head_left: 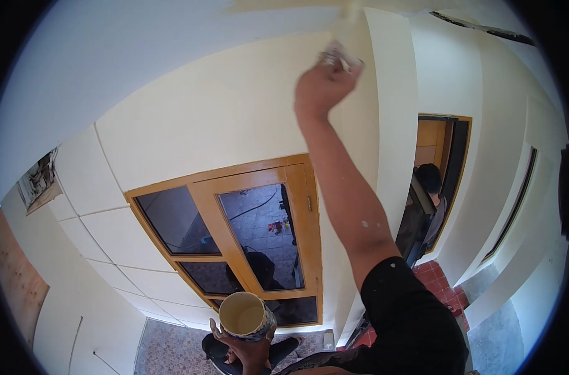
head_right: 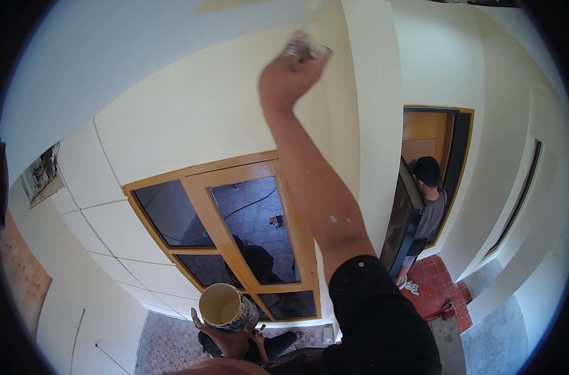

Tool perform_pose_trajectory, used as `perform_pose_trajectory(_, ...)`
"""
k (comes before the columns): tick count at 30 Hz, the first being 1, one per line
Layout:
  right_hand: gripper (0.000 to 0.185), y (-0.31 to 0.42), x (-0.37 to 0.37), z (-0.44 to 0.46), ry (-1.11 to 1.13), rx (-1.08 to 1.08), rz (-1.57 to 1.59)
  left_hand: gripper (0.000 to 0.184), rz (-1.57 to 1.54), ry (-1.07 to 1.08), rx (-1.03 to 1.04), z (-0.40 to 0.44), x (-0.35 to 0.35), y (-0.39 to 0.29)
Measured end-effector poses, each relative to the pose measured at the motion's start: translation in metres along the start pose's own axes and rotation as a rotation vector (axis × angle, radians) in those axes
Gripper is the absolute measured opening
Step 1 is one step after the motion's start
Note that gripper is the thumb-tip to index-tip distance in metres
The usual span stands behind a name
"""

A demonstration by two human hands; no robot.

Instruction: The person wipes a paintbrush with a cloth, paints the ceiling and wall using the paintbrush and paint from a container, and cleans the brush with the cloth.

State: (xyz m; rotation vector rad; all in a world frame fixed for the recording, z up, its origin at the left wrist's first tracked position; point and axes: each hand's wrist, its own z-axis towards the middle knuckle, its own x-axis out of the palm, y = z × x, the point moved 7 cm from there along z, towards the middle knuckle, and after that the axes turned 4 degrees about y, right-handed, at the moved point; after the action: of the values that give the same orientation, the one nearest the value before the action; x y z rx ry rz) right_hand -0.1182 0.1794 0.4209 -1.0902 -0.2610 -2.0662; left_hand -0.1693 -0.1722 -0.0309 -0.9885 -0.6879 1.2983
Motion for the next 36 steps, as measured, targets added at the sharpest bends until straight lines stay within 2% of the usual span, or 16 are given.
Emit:
perform_pose_trajectory(1, 0.010, 0.004, 0.015, -0.008, 0.030, -0.040, -0.051, 0.142, 0.002, -0.009, 0.011, -0.003, 0.001, -0.001)
perform_pose_trajectory(5, 0.011, 0.015, 0.072, -0.053, 0.183, 0.159, -0.013, 0.141, 0.013, -0.015, -0.003, -0.014, 0.006, -0.011)
perform_pose_trajectory(9, 0.013, 0.018, 0.082, -0.081, 0.338, 0.209, -0.049, 0.140, 0.040, 0.045, 0.010, -0.017, 0.011, -0.020)
perform_pose_trajectory(11, 0.016, 0.007, 0.093, -0.099, 0.768, 0.424, -0.179, 0.141, 0.058, 0.062, 0.022, -0.017, 0.011, -0.025)
perform_pose_trajectory(12, 0.016, 0.006, 0.092, -0.097, 0.796, 0.414, -0.191, 0.142, 0.123, 0.058, -0.017, -0.017, 0.010, -0.024)
perform_pose_trajectory(13, 0.016, -0.004, 0.088, -0.091, 0.797, 0.416, -0.189, 0.143, 0.185, 0.053, -0.058, -0.018, 0.009, -0.022)
perform_pose_trajectory(15, 0.018, -0.008, 0.074, -0.057, 0.700, 0.129, -0.284, 0.145, 0.117, 0.044, -0.034, -0.019, 0.006, -0.011)
perform_pose_trajectory(19, 0.019, 0.019, 0.028, 0.025, 0.556, 0.117, -0.301, 0.147, 0.023, 0.018, -0.021, -0.019, -0.002, -0.007)
perform_pose_trajectory(22, 0.013, 0.028, 0.001, 0.046, 0.456, -0.016, -0.260, 0.147, 0.092, 0.030, -0.040, -0.019, -0.007, -0.002)
perform_pose_trajectory(24, 0.009, 0.028, -0.025, 0.049, 0.222, 0.087, -0.224, 0.147, 0.115, 0.028, -0.069, -0.017, -0.009, -0.001)
perform_pose_trajectory(25, 0.009, 0.028, -0.024, 0.047, 0.224, 0.086, -0.226, 0.148, 0.141, 0.023, -0.101, -0.017, -0.010, 0.001)
perform_pose_trajectory(27, 0.009, 0.030, -0.029, 0.034, -0.009, 0.053, -0.073, 0.148, 0.152, 0.033, -0.109, -0.017, -0.011, 0.004)
perform_pose_trajectory(30, 0.009, 0.007, -0.008, 0.004, -0.025, -0.037, -0.050, 0.148, 0.163, 0.034, -0.104, -0.017, -0.008, 0.003)
perform_pose_trajectory(32, 0.011, -0.001, 0.028, -0.024, 0.156, 0.041, -0.158, 0.148, 0.161, 0.024, -0.090, -0.018, -0.006, 0.000)
perform_pose_trajectory(35, 0.011, 0.011, 0.071, -0.060, 0.353, 0.195, -0.065, 0.148, 0.109, 0.016, -0.035, -0.019, -0.003, -0.007)
perform_pose_trajectory(36, 0.010, 0.013, 0.077, -0.072, 0.516, 0.282, -0.141, 0.148, 0.107, 0.023, -0.050, -0.019, -0.001, -0.006)
